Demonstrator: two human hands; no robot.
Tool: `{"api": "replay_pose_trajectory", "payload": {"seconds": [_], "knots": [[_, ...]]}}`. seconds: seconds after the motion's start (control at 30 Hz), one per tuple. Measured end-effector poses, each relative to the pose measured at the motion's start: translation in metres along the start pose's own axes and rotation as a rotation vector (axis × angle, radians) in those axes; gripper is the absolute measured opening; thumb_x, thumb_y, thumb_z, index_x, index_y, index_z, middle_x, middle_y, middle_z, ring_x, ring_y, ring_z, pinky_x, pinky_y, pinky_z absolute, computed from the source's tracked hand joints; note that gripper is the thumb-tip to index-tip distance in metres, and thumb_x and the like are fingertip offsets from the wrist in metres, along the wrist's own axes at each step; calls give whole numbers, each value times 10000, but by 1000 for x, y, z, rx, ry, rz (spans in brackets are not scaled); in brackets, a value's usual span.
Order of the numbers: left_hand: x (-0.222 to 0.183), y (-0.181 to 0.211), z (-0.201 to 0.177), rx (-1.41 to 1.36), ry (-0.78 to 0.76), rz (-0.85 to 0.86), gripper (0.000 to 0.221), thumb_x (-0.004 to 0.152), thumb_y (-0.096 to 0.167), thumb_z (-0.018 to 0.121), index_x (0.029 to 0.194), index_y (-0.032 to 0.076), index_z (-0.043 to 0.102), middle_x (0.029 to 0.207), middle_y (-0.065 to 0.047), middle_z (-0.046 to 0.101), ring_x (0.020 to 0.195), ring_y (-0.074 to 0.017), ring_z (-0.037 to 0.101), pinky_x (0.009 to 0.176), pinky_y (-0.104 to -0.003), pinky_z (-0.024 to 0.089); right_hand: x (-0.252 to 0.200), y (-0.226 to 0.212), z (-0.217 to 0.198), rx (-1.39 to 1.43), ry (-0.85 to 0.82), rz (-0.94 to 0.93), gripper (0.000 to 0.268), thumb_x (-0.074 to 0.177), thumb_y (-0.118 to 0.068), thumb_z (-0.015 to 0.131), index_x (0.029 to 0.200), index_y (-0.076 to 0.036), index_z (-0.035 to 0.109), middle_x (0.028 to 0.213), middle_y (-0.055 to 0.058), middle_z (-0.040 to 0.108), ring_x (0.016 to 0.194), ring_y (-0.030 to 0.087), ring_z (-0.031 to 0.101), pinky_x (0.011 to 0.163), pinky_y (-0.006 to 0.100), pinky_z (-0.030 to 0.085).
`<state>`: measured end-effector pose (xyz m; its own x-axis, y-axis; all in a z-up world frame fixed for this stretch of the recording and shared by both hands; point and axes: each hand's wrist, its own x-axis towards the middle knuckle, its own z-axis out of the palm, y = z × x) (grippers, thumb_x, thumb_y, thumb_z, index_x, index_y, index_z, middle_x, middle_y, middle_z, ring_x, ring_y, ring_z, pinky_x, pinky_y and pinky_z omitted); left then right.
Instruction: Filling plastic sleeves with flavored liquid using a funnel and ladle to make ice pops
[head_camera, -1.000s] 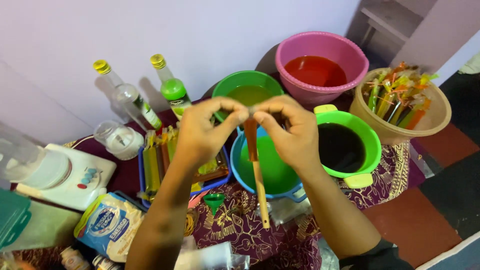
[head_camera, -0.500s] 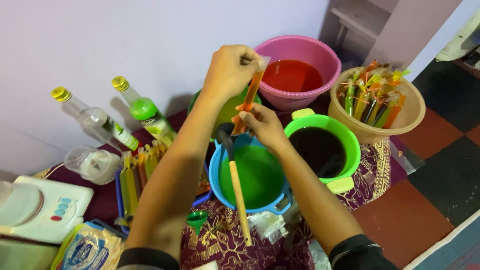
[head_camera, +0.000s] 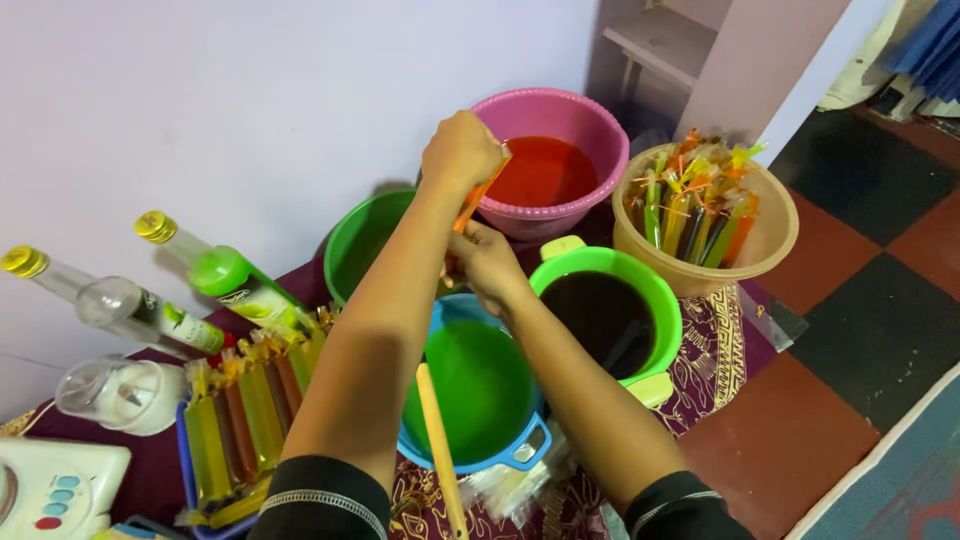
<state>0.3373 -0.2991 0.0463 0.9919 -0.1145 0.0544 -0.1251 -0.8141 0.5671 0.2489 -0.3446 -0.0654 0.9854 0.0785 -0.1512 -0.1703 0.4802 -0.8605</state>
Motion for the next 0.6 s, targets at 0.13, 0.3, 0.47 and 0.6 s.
{"api": "replay_pose_trajectory", "payload": {"seconds": [0.13, 0.3, 0.47, 0.6], "knots": [[7, -1, 8, 30, -21, -14, 207, 892, 171, 636, 962, 62, 797, 1042, -242, 756, 1065, -455, 718, 885, -534, 569, 2, -3, -1, 39, -64, 40, 226, 972, -110, 676, 1100, 73, 641, 675, 154, 618, 512, 213, 626, 466, 337, 578], [13, -5, 15, 13, -26, -19, 189, 865, 169, 635, 906, 99, 806, 986, -194, 769, 1046, -430, 731, 900, -523, 573, 0, -9, -5, 43, -93, 75, 210, 985, -124, 672, 1103, 46, 636, 651, 138, 601, 512, 202, 619, 482, 312, 555], [-8, 10, -3, -82, 46, 5, 215, 874, 205, 622, 962, 174, 816, 913, -128, 787, 1017, -369, 747, 889, -468, 580, 1, -8, -11, -205, -22, 21, 274, 962, -180, 678, 1124, 41, 680, 683, 128, 656, 556, 175, 668, 521, 307, 590], [-29, -1, -27, -199, 136, 48, 209, 874, 223, 634, 982, 229, 813, 917, -58, 798, 998, -291, 758, 860, -431, 589, -4, -7, -14, -465, -82, -98, 311, 938, -204, 700, 1176, -5, 680, 694, 130, 706, 578, 191, 716, 606, 291, 580]]}}
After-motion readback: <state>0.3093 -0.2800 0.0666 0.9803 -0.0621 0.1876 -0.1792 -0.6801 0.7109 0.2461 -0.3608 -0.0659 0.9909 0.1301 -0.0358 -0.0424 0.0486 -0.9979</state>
